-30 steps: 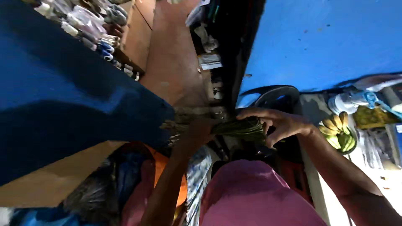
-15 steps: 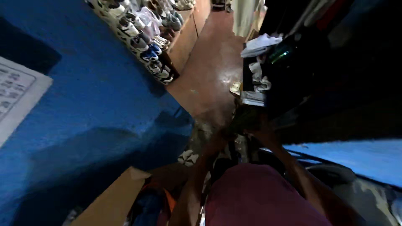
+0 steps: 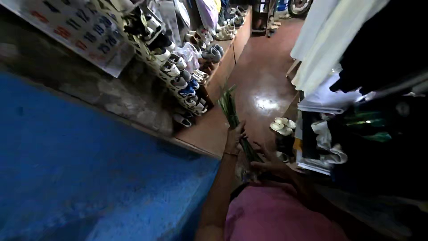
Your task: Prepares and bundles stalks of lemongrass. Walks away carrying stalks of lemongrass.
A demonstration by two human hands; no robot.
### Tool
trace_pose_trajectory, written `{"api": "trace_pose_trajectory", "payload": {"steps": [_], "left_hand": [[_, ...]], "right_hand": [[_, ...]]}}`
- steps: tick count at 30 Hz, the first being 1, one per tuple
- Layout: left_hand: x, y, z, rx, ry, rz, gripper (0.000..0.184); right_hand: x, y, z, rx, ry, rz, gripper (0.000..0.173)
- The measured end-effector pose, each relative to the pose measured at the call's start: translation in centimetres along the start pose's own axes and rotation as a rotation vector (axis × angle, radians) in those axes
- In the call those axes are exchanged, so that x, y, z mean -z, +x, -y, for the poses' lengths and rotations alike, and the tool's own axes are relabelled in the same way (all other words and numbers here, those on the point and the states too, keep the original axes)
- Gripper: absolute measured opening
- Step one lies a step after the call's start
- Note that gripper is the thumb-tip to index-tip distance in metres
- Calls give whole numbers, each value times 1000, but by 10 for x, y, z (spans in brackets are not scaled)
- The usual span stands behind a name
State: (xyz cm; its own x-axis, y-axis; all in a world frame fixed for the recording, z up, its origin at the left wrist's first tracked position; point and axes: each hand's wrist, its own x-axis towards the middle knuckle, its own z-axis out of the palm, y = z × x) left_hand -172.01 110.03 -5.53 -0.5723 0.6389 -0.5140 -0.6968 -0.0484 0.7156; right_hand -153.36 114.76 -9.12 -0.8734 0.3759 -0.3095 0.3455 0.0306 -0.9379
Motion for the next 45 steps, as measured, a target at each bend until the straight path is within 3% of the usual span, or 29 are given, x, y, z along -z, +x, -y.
{"api": "trace_pose_trajectory", "payload": {"steps": [3,7,10,13,16,20,27,29,31,33,35,36,38,41,45], "left_hand": [[-8,55,-43,-36,-213,2,25],[9,133,-94,-120,-338,-118,28],[44,206,-118,-116,-420,-189,27],[103,272,-137,-109,-514,-239,34],[144,294,-151,-132,-565,-355,40],[188,301,-176,-148,-641,-473,55],[313,291,-176,-244,-638,-350,115],[361,291,-168,-270,-820,-452,110],[400,281,-158,-238,-889,-677,86],[391,243,-179,-133,-680,-1024,55],[360,193,-221,-44,-502,-1108,56],[370,188,-235,-41,-454,-1137,57],[452,209,-250,-44,-508,-1225,56],[600,236,-296,-62,-872,-1300,60],[722,208,-393,-289,-907,-1315,60]], "right_hand": [[15,62,20,76,-58,-19,79],[41,159,56,11,-8,113,52],[48,252,71,-100,-209,209,52],[43,354,81,-41,-401,354,46],[35,431,99,6,-548,534,46],[3,515,119,-57,-483,755,43],[-118,605,150,-301,-151,1002,34],[-161,623,164,-342,-98,1021,34],[-202,636,187,-388,-67,1019,34],[-244,648,213,-421,-27,1029,33],[-285,666,237,-450,-4,1052,33],[-306,675,247,-459,0,1063,31],[-355,690,267,-479,7,1087,29],[-434,715,290,-523,28,1129,28],[-550,748,320,-624,29,1156,25]]}}
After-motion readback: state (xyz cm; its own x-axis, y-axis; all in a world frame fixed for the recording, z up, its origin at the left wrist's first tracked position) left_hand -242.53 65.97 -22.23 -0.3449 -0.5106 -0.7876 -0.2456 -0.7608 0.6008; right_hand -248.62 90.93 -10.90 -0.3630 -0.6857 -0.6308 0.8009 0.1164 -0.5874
